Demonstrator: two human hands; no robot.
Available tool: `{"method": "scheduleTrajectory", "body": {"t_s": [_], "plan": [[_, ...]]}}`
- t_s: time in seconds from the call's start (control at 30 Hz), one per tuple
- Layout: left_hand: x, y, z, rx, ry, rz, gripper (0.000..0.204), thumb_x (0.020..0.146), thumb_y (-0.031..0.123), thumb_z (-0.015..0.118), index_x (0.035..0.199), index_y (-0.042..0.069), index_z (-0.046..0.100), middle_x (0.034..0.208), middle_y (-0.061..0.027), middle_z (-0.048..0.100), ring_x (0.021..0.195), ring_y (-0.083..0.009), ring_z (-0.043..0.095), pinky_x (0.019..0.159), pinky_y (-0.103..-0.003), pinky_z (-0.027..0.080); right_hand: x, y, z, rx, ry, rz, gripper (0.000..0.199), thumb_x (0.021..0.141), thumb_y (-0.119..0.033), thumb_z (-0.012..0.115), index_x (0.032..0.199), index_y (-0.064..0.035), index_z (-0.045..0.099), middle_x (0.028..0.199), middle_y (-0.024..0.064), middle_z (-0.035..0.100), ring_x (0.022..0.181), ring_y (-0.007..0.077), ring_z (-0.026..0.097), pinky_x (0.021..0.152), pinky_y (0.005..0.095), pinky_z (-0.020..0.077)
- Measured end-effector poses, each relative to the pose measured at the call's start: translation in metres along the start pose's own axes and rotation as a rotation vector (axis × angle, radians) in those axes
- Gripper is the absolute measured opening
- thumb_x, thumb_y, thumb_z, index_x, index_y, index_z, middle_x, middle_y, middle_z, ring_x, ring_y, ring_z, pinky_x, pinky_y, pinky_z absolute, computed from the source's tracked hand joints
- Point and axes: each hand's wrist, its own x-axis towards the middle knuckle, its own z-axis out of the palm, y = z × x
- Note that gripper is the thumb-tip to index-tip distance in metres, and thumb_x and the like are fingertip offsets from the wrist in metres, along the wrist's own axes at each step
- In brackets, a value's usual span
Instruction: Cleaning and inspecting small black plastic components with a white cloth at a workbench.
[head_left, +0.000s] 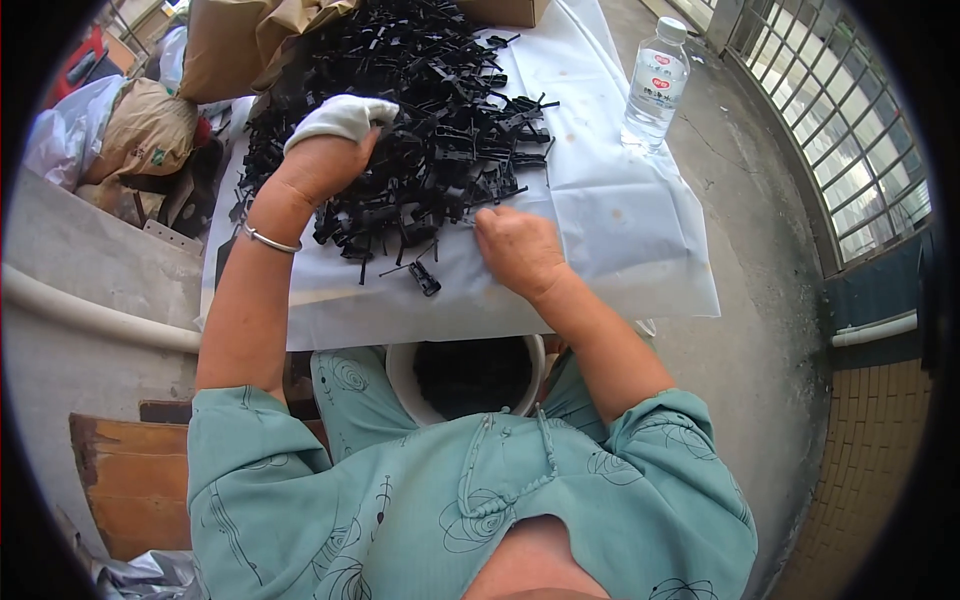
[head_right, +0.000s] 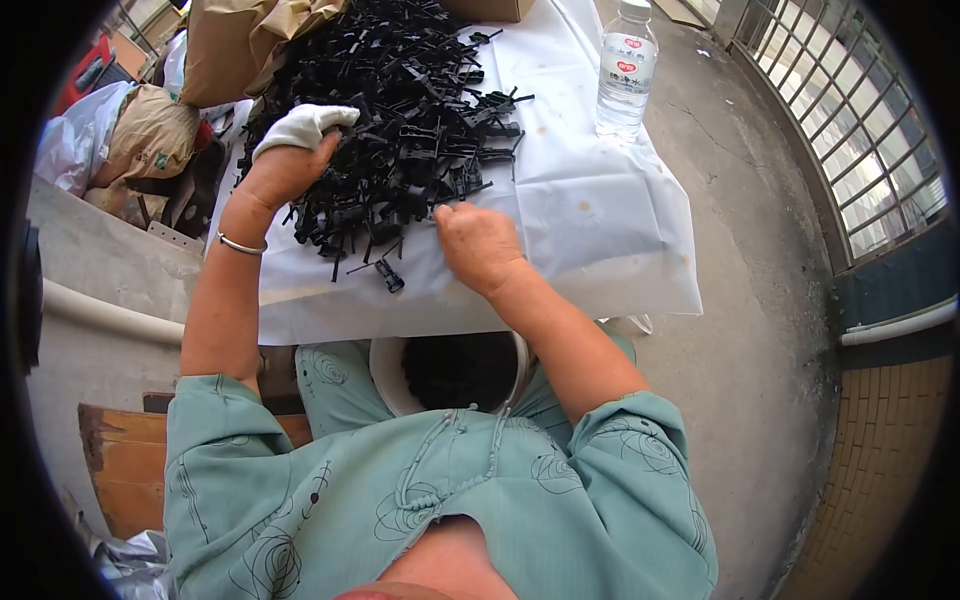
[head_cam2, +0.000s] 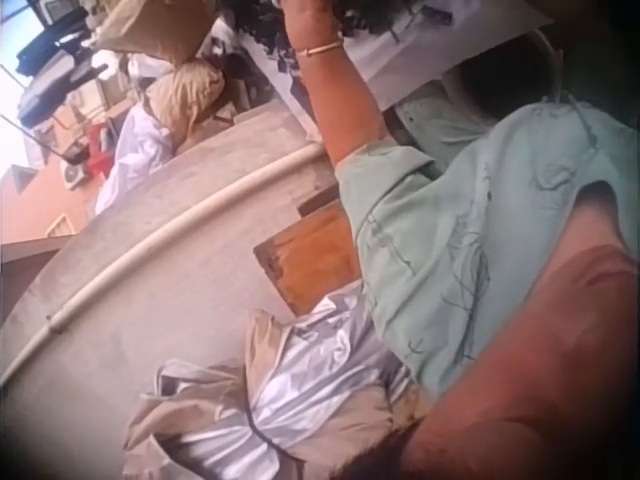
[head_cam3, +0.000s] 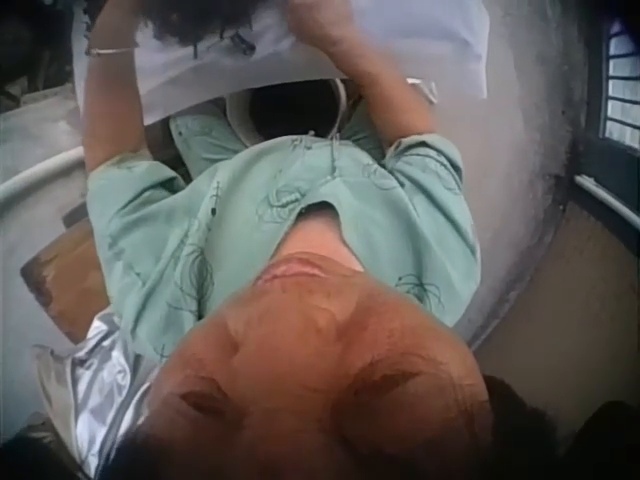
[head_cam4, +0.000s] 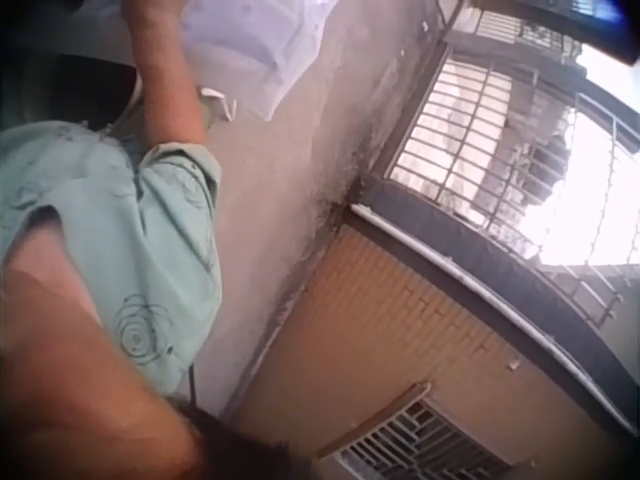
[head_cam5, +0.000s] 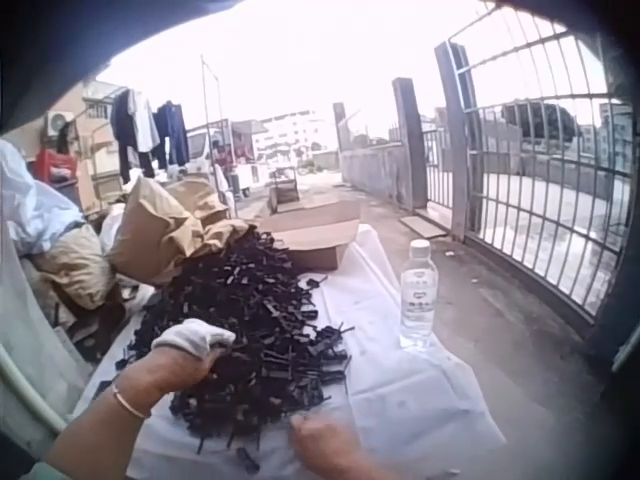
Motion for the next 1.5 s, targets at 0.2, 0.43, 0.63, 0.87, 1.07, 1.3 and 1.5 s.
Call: {"method": "scheduleTrajectory", "body": {"t_s": [0.2, 0.43, 0.63, 0.87, 1.07, 1.3, 1.5], "plan": [[-0.066, 0.026, 0.018, -0.189, 0.125, -0.055, 0.021, 0.078, 0.005, 0.058, 0.098, 0.005, 0.063, 0.093, -0.0141, 0.062, 0.088, -0.0296, 0.059, 0.079, -0.035, 0.047, -0.005, 0.005, -0.018, 0.169, 0.097, -0.026, 0.017, 0.08, -0.02, 0.06, 0.076, -0.0051, 0.051, 0.07, 0.0122, 0.057, 0.062, 0.0309, 0.058, 0.056, 0.0393, 0.0473], [-0.137, 0.029, 0.064, -0.4, 0.188, -0.359, 0.02, 0.078, 0.006, 0.06, 0.097, 0.004, 0.065, 0.094, -0.0134, 0.064, 0.085, -0.0276, 0.061, 0.078, -0.033, 0.048, -0.023, -0.051, 0.001, 0.118, -0.06, -0.234, 0.029, 0.078, -0.034, 0.063, 0.077, -0.0061, 0.052, 0.068, 0.0103, 0.057, 0.063, 0.026, 0.061, 0.054, 0.0351, 0.0483], [-0.158, 0.037, 0.068, -0.221, 0.329, -0.378, 0.019, 0.075, 0.007, 0.062, 0.094, 0.005, 0.065, 0.092, -0.0129, 0.064, 0.086, -0.028, 0.06, 0.079, -0.034, 0.048, -0.013, -0.034, -0.014, 0.204, -0.091, -0.134, 0.026, 0.077, -0.026, 0.063, 0.082, -0.002, 0.055, 0.068, 0.0115, 0.057, 0.061, 0.026, 0.058, 0.053, 0.0348, 0.0457], [-0.16, 0.053, 0.053, 0.012, 0.348, -0.261, 0.025, 0.071, 0.009, 0.065, 0.097, 0.008, 0.066, 0.097, -0.0131, 0.064, 0.093, -0.0312, 0.057, 0.085, -0.037, 0.044, 0.001, -0.02, -0.043, 0.852, -0.303, 0.288, 0.022, 0.081, -0.024, 0.058, 0.079, -0.0013, 0.056, 0.061, -0.0009, 0.045, 0.056, 0.0086, 0.041, 0.05, 0.0258, 0.0345], [-0.159, 0.078, 0.04, -0.329, 0.353, -0.262, 0.024, 0.081, 0.011, 0.063, 0.103, 0.003, 0.062, 0.098, -0.0114, 0.064, 0.083, -0.0226, 0.06, 0.071, -0.03, 0.048, -0.001, -0.027, -0.051, 0.799, -0.718, -0.035, 0.021, 0.08, -0.021, 0.058, 0.084, -0.0003, 0.057, 0.062, -0.0013, 0.045, 0.059, 0.0081, 0.041, 0.053, 0.0255, 0.0354], [-0.17, 0.092, 0.05, -1.282, -0.042, -0.445, 0.031, 0.087, 0.01, 0.057, 0.115, 0.005, 0.046, 0.088, -0.0014, 0.058, 0.064, -0.0038, 0.048, 0.052, -0.019, 0.042, -0.01, -0.051, -0.033, 0.993, -0.632, 0.047, 0.024, 0.079, -0.022, 0.065, 0.088, -0.0009, 0.057, 0.066, 0.0004, 0.047, 0.059, 0.0074, 0.04, 0.053, 0.0248, 0.036], [-0.167, 0.096, 0.067, -1.277, 0.217, -0.635, 0.029, 0.089, 0.009, 0.052, 0.116, 0.004, 0.045, 0.084, -0.0014, 0.056, 0.06, -0.0035, 0.048, 0.048, -0.018, 0.041, -0.027, -0.077, -0.037, 0.758, 0.007, -0.48, 0.026, 0.07, -0.012, 0.072, 0.091, -0.0032, 0.058, 0.063, 0.0052, 0.051, 0.049, 0.0121, 0.044, 0.045, 0.0261, 0.0356]]}}
